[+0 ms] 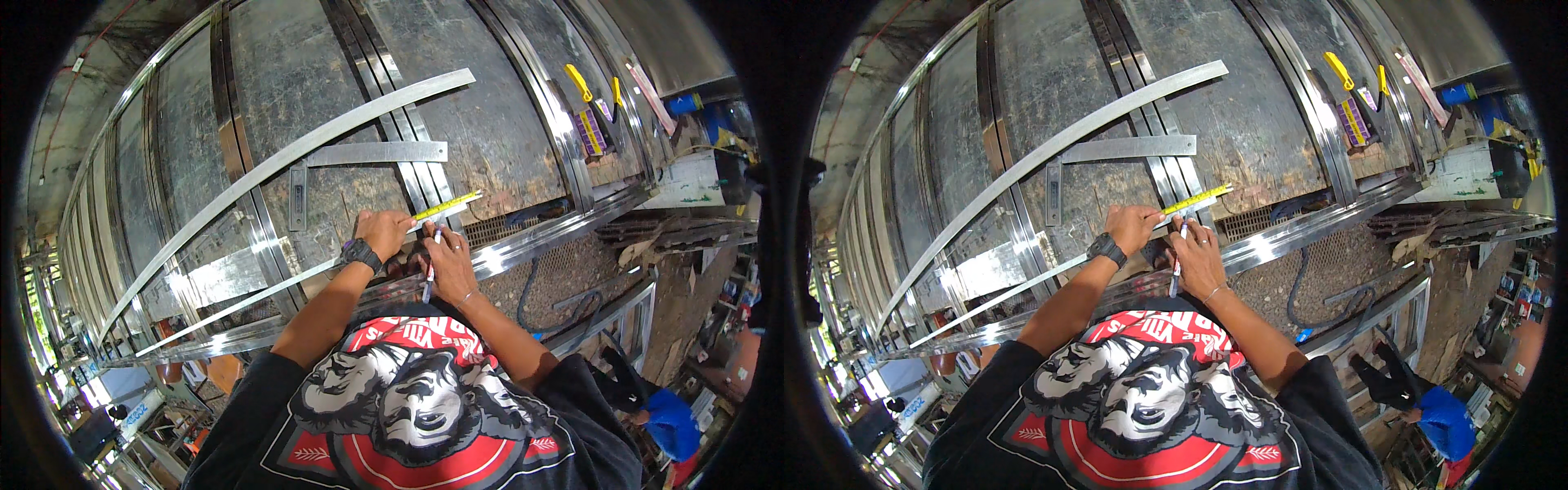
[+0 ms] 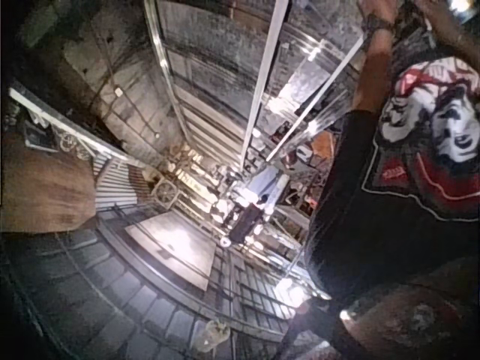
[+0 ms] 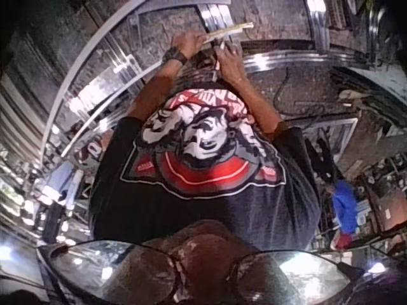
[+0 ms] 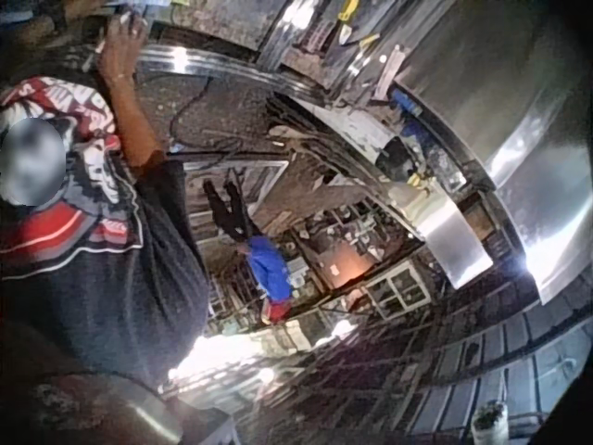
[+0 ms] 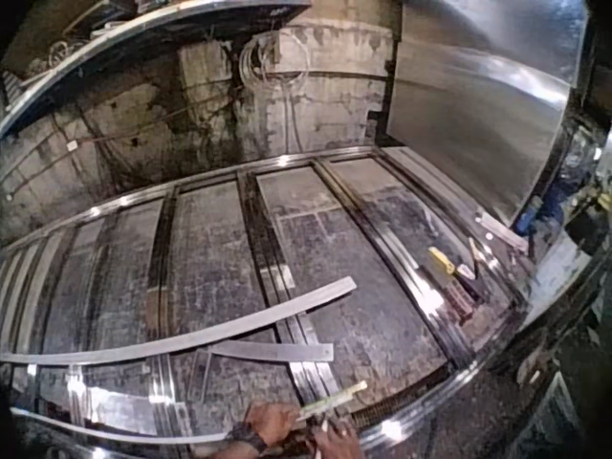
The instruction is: The person measures a metal frame using a tape measure and marks it with a marker. They repeatedly extend the tape measure, align it along the frame, and make marks at measured intervals.
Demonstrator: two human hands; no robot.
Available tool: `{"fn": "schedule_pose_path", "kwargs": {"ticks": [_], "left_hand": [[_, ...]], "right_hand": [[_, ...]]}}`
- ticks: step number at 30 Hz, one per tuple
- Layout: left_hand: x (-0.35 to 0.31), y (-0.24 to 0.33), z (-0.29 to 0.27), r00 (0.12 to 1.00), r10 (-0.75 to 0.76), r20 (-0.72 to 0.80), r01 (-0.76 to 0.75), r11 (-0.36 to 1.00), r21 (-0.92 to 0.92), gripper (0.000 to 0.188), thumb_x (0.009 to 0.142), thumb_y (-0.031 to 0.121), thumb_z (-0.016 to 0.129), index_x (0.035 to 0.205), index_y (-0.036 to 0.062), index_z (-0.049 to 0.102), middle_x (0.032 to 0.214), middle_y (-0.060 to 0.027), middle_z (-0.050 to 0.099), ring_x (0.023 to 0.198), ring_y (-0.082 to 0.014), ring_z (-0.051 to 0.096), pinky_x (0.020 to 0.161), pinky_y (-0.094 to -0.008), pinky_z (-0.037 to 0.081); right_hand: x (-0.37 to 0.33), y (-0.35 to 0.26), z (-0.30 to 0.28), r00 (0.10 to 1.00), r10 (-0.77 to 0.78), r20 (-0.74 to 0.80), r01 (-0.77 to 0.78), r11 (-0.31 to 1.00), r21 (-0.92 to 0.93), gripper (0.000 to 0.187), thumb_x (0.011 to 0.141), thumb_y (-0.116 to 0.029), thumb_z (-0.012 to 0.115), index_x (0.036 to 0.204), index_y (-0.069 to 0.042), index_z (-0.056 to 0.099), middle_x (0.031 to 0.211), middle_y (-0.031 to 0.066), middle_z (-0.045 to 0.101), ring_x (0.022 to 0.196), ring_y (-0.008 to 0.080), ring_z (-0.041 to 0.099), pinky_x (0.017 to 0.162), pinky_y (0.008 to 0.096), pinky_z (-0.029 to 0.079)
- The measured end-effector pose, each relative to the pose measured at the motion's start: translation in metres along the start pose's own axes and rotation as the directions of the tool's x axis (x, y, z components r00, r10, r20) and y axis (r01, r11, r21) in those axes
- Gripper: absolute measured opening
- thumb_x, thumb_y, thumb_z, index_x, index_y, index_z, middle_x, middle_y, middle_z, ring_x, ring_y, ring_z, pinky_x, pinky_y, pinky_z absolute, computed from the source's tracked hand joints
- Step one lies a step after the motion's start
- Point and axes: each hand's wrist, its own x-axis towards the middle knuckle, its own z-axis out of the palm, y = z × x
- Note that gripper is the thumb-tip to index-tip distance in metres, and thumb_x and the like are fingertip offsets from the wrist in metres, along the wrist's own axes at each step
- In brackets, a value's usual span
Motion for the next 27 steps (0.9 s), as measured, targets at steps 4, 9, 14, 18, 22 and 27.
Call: {"fn": "schedule_pose_path", "kwargs": {"ticks": [4,9,14,18,22,27], "left_hand": [[0.001,-0.008,0.006,0.998,0.05,-0.044,-0.051,0.998,-0.027,0.03,0.101,0.04,0.065,0.096,0.0169,0.084,0.09,-0.0094,0.079,0.084,-0.0304,0.073,0.093,-0.0473,0.041],[0.002,-0.006,-0.004,1.0,0.023,-0.013,-0.024,0.999,-0.045,0.03,0.097,0.041,0.072,0.101,0.015,0.085,0.093,-0.0109,0.08,0.082,-0.0323,0.075,0.086,-0.0438,0.052],[0.003,0.0,-0.009,1.0,-0.022,-0.005,0.021,0.998,-0.066,0.03,0.096,0.042,0.073,0.101,0.0139,0.085,0.089,-0.0144,0.078,0.082,-0.0342,0.075,0.078,-0.0444,0.056],[0.001,-0.003,-0.005,0.999,-0.025,-0.034,0.02,0.988,-0.152,0.03,0.095,0.041,0.074,0.099,0.0125,0.084,0.092,-0.0156,0.077,0.082,-0.0362,0.074,0.074,-0.0457,0.057],[-0.004,-0.006,-0.008,0.998,0.014,-0.057,-0.024,0.984,-0.176,0.028,0.097,0.037,0.072,0.1,0.0109,0.083,0.097,-0.0146,0.077,0.087,-0.0371,0.073,0.077,-0.0459,0.056],[-0.003,-0.012,-0.005,0.998,0.045,-0.035,-0.05,0.982,-0.179,0.03,0.099,0.037,0.068,0.1,0.0102,0.082,0.1,-0.0141,0.075,0.093,-0.0391,0.071,0.082,-0.0483,0.056]], "right_hand": [[0.009,-0.002,-0.003,1.0,0.002,-0.021,-0.002,1.0,0.005,0.036,0.094,-0.019,0.073,0.125,-0.005,0.06,0.141,0.0175,0.063,0.135,0.0425,0.052,0.108,0.0562,0.037],[0.009,0.011,0.001,0.995,-0.054,-0.08,0.057,0.998,0.033,0.038,0.093,-0.022,0.073,0.126,-0.007,0.061,0.13,0.0146,0.068,0.131,0.0405,0.055,0.105,0.0554,0.038],[0.021,0.036,-0.012,0.993,-0.093,-0.066,0.101,0.988,0.116,0.049,0.087,-0.023,0.077,0.13,-0.01,0.06,0.132,0.0115,0.069,0.127,0.0398,0.057,0.103,0.0554,0.039],[0.015,0.043,-0.016,0.978,-0.204,0.047,0.203,0.979,0.031,0.052,0.085,-0.016,0.077,0.133,-0.011,0.059,0.141,0.0131,0.065,0.128,0.0389,0.056,0.108,0.0554,0.038],[0.034,0.055,-0.027,0.941,-0.029,-0.336,0.035,0.999,0.012,0.041,0.088,-0.011,0.073,0.128,-0.009,0.062,0.133,0.014,0.068,0.125,0.0379,0.059,0.107,0.056,0.039],[0.054,0.115,-0.016,0.958,0.176,-0.227,-0.072,0.912,0.403,0.03,0.094,-0.008,0.071,0.123,-0.006,0.062,0.117,0.0152,0.07,0.111,0.0383,0.064,0.097,0.0483,0.048]]}}
